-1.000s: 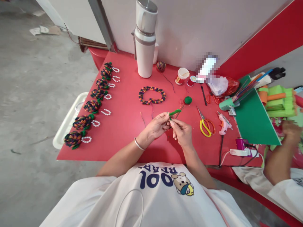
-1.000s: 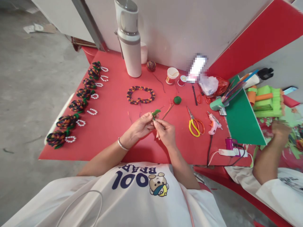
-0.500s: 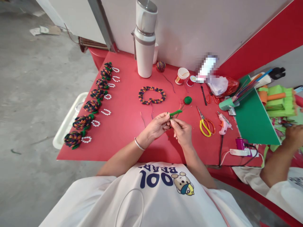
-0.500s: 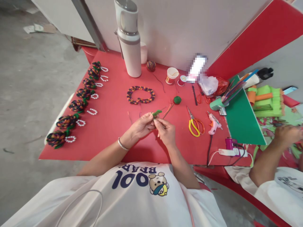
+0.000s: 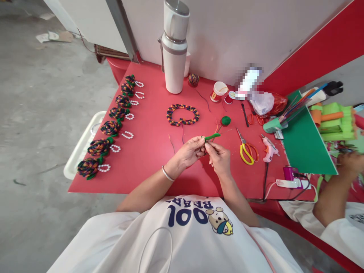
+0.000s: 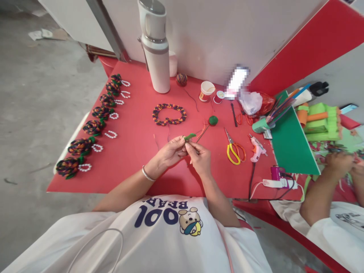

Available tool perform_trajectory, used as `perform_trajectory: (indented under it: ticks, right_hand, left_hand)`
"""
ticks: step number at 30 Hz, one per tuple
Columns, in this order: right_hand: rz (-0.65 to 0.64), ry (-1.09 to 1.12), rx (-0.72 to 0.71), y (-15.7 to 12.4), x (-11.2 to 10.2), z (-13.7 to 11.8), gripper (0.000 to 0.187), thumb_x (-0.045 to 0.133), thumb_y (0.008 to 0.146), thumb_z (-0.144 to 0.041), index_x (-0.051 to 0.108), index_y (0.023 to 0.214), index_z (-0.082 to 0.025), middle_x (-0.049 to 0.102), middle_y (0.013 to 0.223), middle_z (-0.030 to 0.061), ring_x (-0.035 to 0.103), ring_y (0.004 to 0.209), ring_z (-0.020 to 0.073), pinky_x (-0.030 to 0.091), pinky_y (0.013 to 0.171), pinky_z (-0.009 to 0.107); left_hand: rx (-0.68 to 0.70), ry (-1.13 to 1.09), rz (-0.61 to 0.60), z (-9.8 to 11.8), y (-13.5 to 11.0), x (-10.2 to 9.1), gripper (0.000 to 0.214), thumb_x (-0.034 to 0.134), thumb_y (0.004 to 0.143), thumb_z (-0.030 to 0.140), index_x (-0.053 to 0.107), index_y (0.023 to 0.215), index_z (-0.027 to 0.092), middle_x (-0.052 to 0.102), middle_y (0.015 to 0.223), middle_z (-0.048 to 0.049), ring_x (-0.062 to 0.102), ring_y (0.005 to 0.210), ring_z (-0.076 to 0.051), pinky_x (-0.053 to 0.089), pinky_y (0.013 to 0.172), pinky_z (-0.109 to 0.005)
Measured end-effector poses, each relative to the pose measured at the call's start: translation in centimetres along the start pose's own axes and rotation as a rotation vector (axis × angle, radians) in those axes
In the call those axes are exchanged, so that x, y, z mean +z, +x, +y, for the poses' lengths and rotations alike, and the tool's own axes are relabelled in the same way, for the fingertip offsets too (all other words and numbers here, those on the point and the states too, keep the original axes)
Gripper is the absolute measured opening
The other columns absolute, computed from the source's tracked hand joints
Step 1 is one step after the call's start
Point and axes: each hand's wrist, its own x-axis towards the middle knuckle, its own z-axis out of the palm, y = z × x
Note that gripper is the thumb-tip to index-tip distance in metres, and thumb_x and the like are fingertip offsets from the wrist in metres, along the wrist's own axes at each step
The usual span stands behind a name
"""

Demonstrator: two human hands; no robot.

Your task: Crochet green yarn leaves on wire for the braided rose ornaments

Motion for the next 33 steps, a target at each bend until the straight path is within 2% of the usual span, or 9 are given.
perform_trajectory:
  ticks: [6,12,14,17,20,22,24,28,33]
  right_hand:
    - [0.001,-0.002,0.002,0.0,0.0,0.1,0.039,0.072,0.083,-0.056,0.081,0.095,-0.02,0.075,0.071,0.0001,0.042,0.036,0.0042,0.031,0.032,0.021]
    - [-0.041,-0.056,-0.024,0.2,-0.7,0.0,0.038,0.07,0.086,-0.054,0.081,0.098,-0.02,0.071,0.068,-0.0002,0.046,0.041,0.0064,0.039,0.039,0.022]
    - [-0.031,-0.153,-0.121,0.3,-1.8,-0.5,0.035,0.07,0.087,-0.051,0.081,0.099,-0.021,0.072,0.075,0.0015,0.048,0.046,0.0069,0.042,0.044,0.022]
    - [0.019,-0.319,-0.344,0.3,-3.8,-1.4,0.038,0.077,0.083,-0.047,0.078,0.114,-0.025,0.071,0.105,0.0055,0.054,0.059,0.0079,0.049,0.052,0.024]
    - [-0.105,-0.344,-0.48,0.1,-5.0,-2.1,0.029,0.073,0.088,-0.043,0.079,0.113,-0.029,0.069,0.108,0.0059,0.066,0.083,0.016,0.058,0.07,0.03]
    - [-0.159,-0.327,-0.533,-0.3,-5.1,-2.3,0.02,0.066,0.094,-0.04,0.082,0.1,-0.029,0.07,0.096,0.0049,0.068,0.091,0.0184,0.059,0.079,0.033]
    - [-0.127,-0.32,-0.57,-0.7,-5.0,-2.2,0.021,0.063,0.096,-0.039,0.082,0.097,-0.029,0.071,0.092,0.0043,0.068,0.089,0.0179,0.059,0.081,0.034]
    - [-0.014,-0.31,-0.656,-1.4,-5.3,-1.4,0.022,0.065,0.096,-0.041,0.081,0.107,-0.031,0.074,0.101,0.0054,0.071,0.096,0.0191,0.06,0.086,0.035]
    - [0.062,-0.23,-0.689,-1.8,-6.3,0.1,0.022,0.069,0.094,-0.043,0.08,0.111,-0.033,0.077,0.116,0.0059,0.073,0.106,0.0213,0.061,0.093,0.038]
  left_hand:
    - [0.001,0.012,-0.005,-0.1,-0.1,0.0,0.044,0.097,0.06,0.037,0.06,0.071,0.014,0.051,0.056,0.0044,0.044,0.05,-0.005,0.026,0.044,-0.015]
    - [0.017,0.07,0.031,-0.1,-0.1,0.0,0.042,0.096,0.061,0.038,0.063,0.07,0.014,0.053,0.057,0.0027,0.044,0.05,-0.005,0.027,0.045,-0.016]
    - [0.029,0.114,0.058,-0.1,-0.1,0.0,0.041,0.095,0.061,0.04,0.065,0.072,0.014,0.054,0.057,0.002,0.045,0.051,-0.006,0.026,0.045,-0.016]
    - [0.042,0.229,0.078,-0.2,-0.2,0.1,0.041,0.095,0.062,0.043,0.068,0.072,0.014,0.054,0.056,0.0021,0.04,0.047,-0.005,0.024,0.044,-0.017]
    - [0.071,0.367,0.037,-0.4,-0.5,0.4,0.041,0.095,0.062,0.043,0.067,0.068,0.013,0.056,0.059,0.0016,0.039,0.048,-0.004,0.025,0.045,-0.019]
    - [0.108,0.44,0.008,-0.5,-0.7,0.8,0.041,0.095,0.061,0.043,0.068,0.066,0.012,0.058,0.062,0.0008,0.041,0.052,-0.005,0.028,0.048,-0.019]
    - [0.139,0.499,-0.015,-0.5,-0.9,1.3,0.04,0.094,0.062,0.044,0.07,0.066,0.012,0.06,0.065,-0.0001,0.042,0.054,-0.005,0.03,0.05,-0.02]
    - [0.185,0.565,-0.083,-0.1,-1.4,2.5,0.033,0.092,0.068,0.04,0.076,0.08,0.014,0.067,0.073,-0.0023,0.052,0.06,-0.008,0.039,0.057,-0.02]
    - [0.277,0.755,-0.109,0.1,-1.9,4.0,0.031,0.09,0.071,0.029,0.078,0.097,0.016,0.073,0.094,-0.0076,0.066,0.087,-0.017,0.053,0.083,-0.028]
